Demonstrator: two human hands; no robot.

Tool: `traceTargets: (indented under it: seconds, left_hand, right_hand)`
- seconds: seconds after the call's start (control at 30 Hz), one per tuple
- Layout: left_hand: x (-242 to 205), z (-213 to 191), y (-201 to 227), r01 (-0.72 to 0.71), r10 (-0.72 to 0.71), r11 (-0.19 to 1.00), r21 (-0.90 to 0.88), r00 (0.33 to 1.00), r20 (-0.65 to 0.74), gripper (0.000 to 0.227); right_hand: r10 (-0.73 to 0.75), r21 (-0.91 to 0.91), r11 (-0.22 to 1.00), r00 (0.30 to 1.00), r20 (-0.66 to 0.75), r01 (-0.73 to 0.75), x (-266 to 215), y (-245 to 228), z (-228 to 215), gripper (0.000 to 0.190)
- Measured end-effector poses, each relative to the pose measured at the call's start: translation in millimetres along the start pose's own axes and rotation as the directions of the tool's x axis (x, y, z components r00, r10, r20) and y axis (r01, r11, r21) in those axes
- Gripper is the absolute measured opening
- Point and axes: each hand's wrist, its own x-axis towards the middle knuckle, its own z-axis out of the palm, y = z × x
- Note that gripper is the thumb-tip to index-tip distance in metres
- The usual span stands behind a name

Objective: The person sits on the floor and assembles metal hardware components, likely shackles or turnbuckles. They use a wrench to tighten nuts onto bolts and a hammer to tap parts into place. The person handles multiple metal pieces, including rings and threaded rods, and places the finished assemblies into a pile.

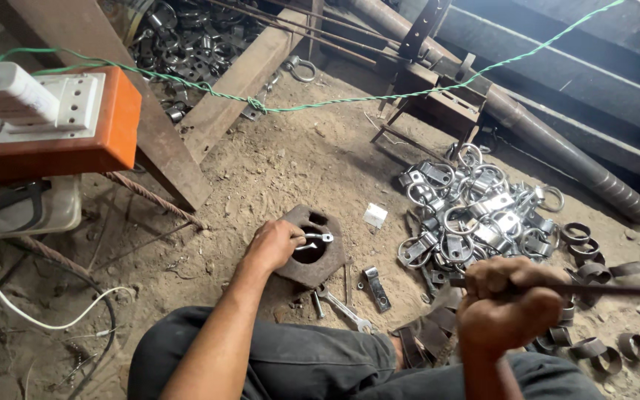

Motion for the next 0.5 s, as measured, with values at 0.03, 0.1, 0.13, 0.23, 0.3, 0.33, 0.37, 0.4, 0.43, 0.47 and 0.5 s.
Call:
traceTargets:
  seconds: [0.03, 0.1, 0.13, 0.23, 0.3, 0.33, 0.37, 0.4, 0.43, 0.47, 0.5]
  left_hand:
    - [1, 0, 0, -0.007, 0.007, 1.000, 0.002, 1.000, -0.013, 0.019]
    - [0, 1, -3, -0.016, 0.017, 1.000, 0.010, 0.999, -0.037, 0.021]
    - [0, 2, -5, -0.016, 0.016, 1.000, 0.018, 1.000, -0.025, 0.020]
    - [4, 6, -4, -0.069, 0.070, 0.997, 0.041, 0.997, -0.024, 0.018]
    - [7, 2, -13, -0.152, 0.157, 0.986, 0.069, 0.984, -0.078, 0.019]
    - [4, 4, -19, -0.184, 0.188, 0.981, 0.058, 0.978, -0.085, 0.017]
    - [4, 4, -24, -0.215, 0.219, 0.975, 0.047, 0.971, -0.091, 0.016]
    - [16, 4, -15, -0.271, 0.272, 0.962, 0.025, 0.955, -0.122, 0.015]
    - [22, 6, -7, -0.269, 0.268, 0.963, 0.007, 0.953, -0.142, 0.016]
    - [18, 4, -8, -0.253, 0.250, 0.967, 0.000, 0.955, -0.157, 0.017]
    - [15, 2, -8, -0.237, 0.233, 0.971, -0.007, 0.957, -0.171, 0.019]
  right_hand:
    - [-0.057, 0.034, 0.998, 0.997, -0.059, 0.059, -14, 14, 3, 0.042]
    - [0.144, -0.198, 0.966, 0.981, -0.132, -0.169, -64, 53, 10, 0.037]
    - [0.366, -0.374, 0.837, 0.916, -0.161, -0.400, -94, 71, 12, 0.035]
    - [0.867, -0.642, 0.170, 0.424, -0.263, -0.747, -137, 97, 1, 0.029]
    - [0.681, -0.662, 0.492, 0.724, -0.112, -0.565, -126, 89, -1, 0.043]
    - [0.737, -0.610, 0.452, 0.658, -0.157, -0.651, -111, 77, -5, 0.044]
    - [0.787, -0.551, 0.404, 0.585, -0.197, -0.730, -93, 67, -6, 0.045]
    - [0.805, -0.489, 0.419, 0.562, -0.190, -0.765, -80, 56, -1, 0.036]
    - [0.823, -0.424, 0.430, 0.539, -0.180, -0.797, -68, 47, 5, 0.028]
    - [0.849, -0.346, 0.428, 0.503, -0.163, -0.835, -66, 42, 14, 0.020]
    - [0.859, -0.348, 0.416, 0.488, -0.154, -0.840, -62, 40, 19, 0.021]
